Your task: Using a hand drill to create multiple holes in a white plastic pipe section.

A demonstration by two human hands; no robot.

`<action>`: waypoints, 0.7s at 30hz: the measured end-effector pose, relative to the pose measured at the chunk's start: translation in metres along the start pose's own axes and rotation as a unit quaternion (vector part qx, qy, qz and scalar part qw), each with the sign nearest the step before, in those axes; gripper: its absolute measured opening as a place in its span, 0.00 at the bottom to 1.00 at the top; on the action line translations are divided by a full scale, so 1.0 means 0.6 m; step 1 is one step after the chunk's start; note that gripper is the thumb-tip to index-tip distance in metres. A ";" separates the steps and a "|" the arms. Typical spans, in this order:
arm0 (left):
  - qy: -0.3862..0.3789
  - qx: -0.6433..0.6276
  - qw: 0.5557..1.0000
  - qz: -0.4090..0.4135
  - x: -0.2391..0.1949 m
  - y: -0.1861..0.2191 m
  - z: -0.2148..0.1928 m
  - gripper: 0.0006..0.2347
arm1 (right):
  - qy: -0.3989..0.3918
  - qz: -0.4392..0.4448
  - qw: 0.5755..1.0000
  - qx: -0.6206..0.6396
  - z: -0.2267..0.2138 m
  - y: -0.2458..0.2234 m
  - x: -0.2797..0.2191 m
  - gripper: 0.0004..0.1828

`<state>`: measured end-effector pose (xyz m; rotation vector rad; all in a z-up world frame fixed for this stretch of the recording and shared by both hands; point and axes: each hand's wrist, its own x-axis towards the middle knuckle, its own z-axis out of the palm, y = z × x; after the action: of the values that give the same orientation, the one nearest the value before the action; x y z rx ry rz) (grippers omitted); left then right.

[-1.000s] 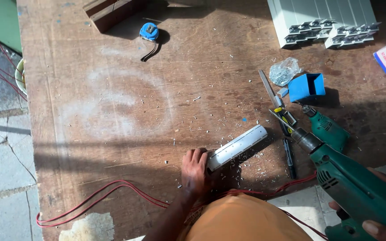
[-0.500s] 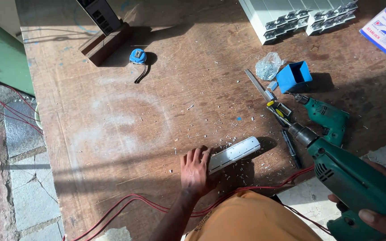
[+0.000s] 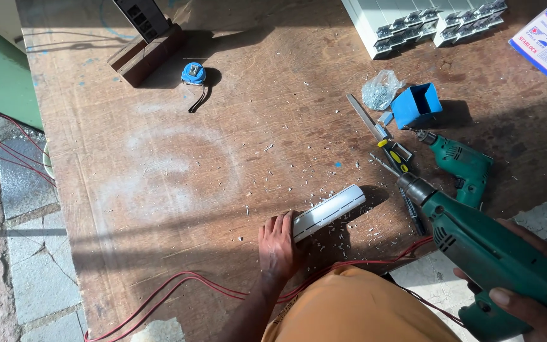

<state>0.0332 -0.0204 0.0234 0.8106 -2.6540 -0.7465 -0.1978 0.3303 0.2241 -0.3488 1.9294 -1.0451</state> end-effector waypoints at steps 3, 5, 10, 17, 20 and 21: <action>0.027 -0.108 0.994 0.002 0.005 0.019 -0.039 0.35 | 0.113 -0.093 0.989 -0.028 0.045 -0.035 -0.016 0.56; 0.048 -0.086 0.994 0.044 -0.008 0.008 -0.018 0.30 | 0.054 -0.028 0.987 -0.149 0.017 -0.007 -0.011 0.56; -0.007 -0.111 0.994 0.018 -0.003 0.010 0.021 0.33 | 0.081 -0.010 0.968 -0.239 0.111 -0.133 -0.002 0.50; 0.043 -0.133 0.989 0.051 0.004 0.017 0.011 0.29 | 0.109 0.129 0.909 -0.380 0.134 -0.203 0.038 0.52; 0.065 -0.151 0.984 0.070 0.004 0.017 0.002 0.30 | 0.087 0.164 0.903 -0.387 0.115 -0.196 0.055 0.53; 0.066 -0.153 0.984 0.070 0.003 0.018 0.001 0.30 | 0.087 0.165 0.902 -0.388 0.118 -0.204 0.058 0.53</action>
<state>0.0268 -0.0132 0.0289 0.5653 -2.3710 -0.9935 -0.1790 0.1980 0.2821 -0.3491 2.4058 -0.0447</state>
